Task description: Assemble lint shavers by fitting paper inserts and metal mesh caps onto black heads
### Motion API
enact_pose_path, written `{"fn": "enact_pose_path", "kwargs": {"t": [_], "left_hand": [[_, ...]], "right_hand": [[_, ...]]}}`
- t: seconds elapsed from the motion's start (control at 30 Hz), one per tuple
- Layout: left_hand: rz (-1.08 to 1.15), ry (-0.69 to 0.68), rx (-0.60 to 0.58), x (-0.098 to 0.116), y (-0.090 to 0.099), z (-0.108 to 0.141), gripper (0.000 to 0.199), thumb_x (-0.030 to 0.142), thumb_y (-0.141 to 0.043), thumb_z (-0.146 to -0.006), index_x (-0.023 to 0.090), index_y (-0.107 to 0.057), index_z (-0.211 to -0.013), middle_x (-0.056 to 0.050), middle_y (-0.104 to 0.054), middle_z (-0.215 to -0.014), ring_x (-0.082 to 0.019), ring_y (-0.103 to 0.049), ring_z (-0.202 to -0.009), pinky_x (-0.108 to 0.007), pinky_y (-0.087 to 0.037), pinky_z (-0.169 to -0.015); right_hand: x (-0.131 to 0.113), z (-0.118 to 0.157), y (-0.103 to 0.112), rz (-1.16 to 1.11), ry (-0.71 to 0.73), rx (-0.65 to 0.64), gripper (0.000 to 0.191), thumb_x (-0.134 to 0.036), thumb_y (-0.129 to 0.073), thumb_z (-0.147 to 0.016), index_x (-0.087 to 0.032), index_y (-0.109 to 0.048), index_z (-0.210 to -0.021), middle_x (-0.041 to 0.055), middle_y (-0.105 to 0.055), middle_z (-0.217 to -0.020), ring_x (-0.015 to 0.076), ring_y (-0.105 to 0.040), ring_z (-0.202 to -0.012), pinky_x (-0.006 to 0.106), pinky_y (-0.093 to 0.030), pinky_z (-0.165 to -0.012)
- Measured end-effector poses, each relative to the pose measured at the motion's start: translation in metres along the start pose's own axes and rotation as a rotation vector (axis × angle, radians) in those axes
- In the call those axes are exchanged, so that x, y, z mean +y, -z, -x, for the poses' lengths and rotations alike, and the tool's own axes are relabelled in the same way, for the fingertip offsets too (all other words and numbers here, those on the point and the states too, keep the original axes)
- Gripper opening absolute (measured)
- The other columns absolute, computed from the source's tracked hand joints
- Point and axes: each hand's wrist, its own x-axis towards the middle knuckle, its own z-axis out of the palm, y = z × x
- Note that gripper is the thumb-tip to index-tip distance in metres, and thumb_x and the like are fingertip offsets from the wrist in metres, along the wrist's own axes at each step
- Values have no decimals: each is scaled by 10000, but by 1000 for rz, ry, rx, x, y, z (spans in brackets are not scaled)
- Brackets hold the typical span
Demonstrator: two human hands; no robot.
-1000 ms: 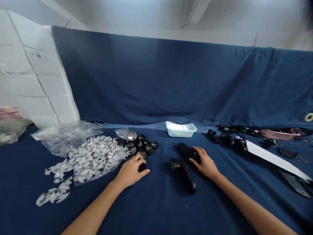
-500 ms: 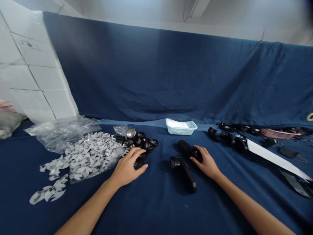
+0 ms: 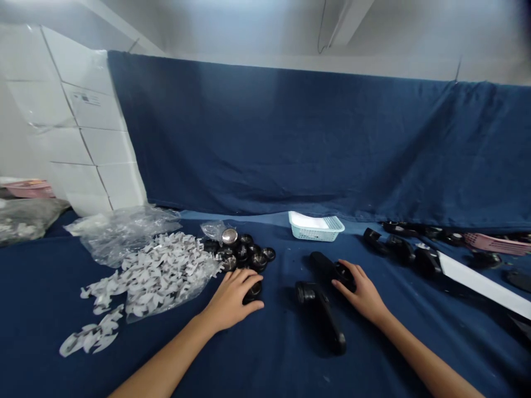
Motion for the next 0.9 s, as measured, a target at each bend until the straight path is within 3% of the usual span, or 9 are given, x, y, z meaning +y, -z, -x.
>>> {"fn": "enact_pose_path", "kwargs": {"t": [0.17, 0.33, 0.7, 0.9], "left_hand": [[-37, 8, -40, 0, -1, -1, 394, 426, -586, -907, 299, -526, -1275, -31, -618, -1193, -249, -570, -1064, -409, -425, -926], [-67, 48, 9, 4, 1, -3, 395, 419, -475, -965, 246, -479, -1320, -78, -570, -1253, -263, -516, -1141, -425, -385, -965], [-94, 22, -41, 4, -2, 0, 367, 440, -534, -923, 272, -538, -1249, -48, -645, -1164, -267, -582, -1048, -441, -412, -927], [-98, 64, 1, 8, 3, -3, 402, 419, -499, -950, 249, -483, -1313, -69, -609, -1238, -266, -549, -1120, -499, -296, -1056]], "right_hand": [[2, 0, 1, -24, -22, -22, 557, -532, -537, -868, -284, -418, -1352, 85, -561, -1234, 272, -596, -1099, 419, -528, -900], [3, 0, 2, -38, -33, -39, 569, -543, -540, -866, -285, -410, -1356, 90, -547, -1261, 278, -580, -1117, 436, -512, -918], [3, -2, 2, -63, -27, -38, 555, -544, -544, -865, -299, -410, -1344, 91, -550, -1255, 293, -575, -1123, 474, -503, -932], [3, -2, 3, -72, -28, -40, 553, -537, -547, -865, -289, -418, -1342, 96, -548, -1267, 289, -566, -1139, 461, -507, -931]]}}
